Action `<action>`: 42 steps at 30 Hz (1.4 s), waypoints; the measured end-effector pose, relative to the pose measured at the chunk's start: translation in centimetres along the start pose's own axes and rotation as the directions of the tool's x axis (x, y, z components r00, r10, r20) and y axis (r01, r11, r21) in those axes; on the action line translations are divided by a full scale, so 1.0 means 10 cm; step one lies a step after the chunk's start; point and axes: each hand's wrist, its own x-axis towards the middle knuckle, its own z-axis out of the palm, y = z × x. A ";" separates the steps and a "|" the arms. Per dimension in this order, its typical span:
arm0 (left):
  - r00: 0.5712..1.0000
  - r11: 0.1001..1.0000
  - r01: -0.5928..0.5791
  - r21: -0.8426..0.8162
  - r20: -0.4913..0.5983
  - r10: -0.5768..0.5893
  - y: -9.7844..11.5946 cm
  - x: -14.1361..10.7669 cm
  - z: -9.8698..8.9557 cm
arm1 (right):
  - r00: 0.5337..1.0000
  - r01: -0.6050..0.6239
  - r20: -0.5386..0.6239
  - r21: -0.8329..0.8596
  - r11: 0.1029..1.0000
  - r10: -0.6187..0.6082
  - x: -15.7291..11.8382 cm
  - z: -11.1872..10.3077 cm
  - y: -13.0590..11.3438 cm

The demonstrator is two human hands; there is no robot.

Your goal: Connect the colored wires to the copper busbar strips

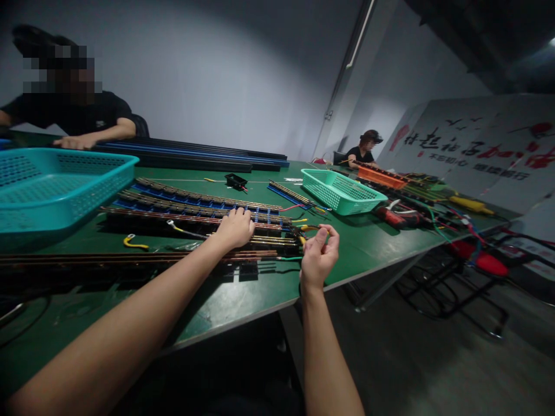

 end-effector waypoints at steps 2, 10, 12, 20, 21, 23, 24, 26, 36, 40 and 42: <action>1.000 1.000 -0.002 0.000 -0.003 0.002 0.00 0.00 0.00 | 0.997 -0.008 0.075 -0.019 1.000 0.010 -0.01 -0.03 -0.01; 1.000 1.000 -0.003 -0.002 -0.014 0.003 0.00 0.01 0.02 | 0.962 0.249 0.140 -0.094 0.964 -0.235 -0.20 -0.22 -0.20; 1.000 1.000 -0.004 -0.004 -0.020 0.004 0.00 0.02 0.03 | 0.952 0.299 0.090 -0.101 0.949 -0.291 -0.24 -0.29 -0.30; 1.000 1.000 -0.008 0.003 -0.006 0.008 0.00 0.01 0.01 | 0.951 0.307 0.080 -0.140 0.941 -0.298 -0.15 -0.46 -0.41; 1.000 1.000 -0.008 0.005 -0.005 0.008 0.00 0.00 0.01 | 0.953 0.301 0.090 -0.141 0.943 -0.291 -0.12 -0.47 -0.39; 1.000 1.000 -0.006 0.009 -0.006 0.006 -0.01 0.00 0.01 | 0.956 0.284 0.112 -0.145 0.948 -0.270 -0.08 -0.48 -0.33; 1.000 1.000 -0.005 0.009 -0.007 0.006 -0.01 0.00 0.01 | 0.959 0.274 0.122 -0.148 0.950 -0.257 -0.06 -0.48 -0.31; 1.000 1.000 -0.006 0.005 -0.011 0.006 -0.01 0.00 0.01 | 0.962 0.259 0.129 -0.152 0.954 -0.241 -0.03 -0.48 -0.27; 1.000 1.000 0.004 -0.017 -0.024 -0.004 0.01 0.01 0.01 | 0.983 0.075 0.180 -0.205 0.976 -0.038 0.04 -0.51 -0.21; 0.999 1.000 0.003 -0.012 -0.034 -0.003 0.00 0.00 0.02 | 0.957 0.102 0.290 -0.326 0.940 -0.004 0.02 -0.55 -0.25; 0.999 1.000 0.002 -0.013 -0.032 -0.002 0.00 0.00 0.02 | 0.895 0.169 0.446 -0.383 0.908 0.022 0.02 -0.56 -0.29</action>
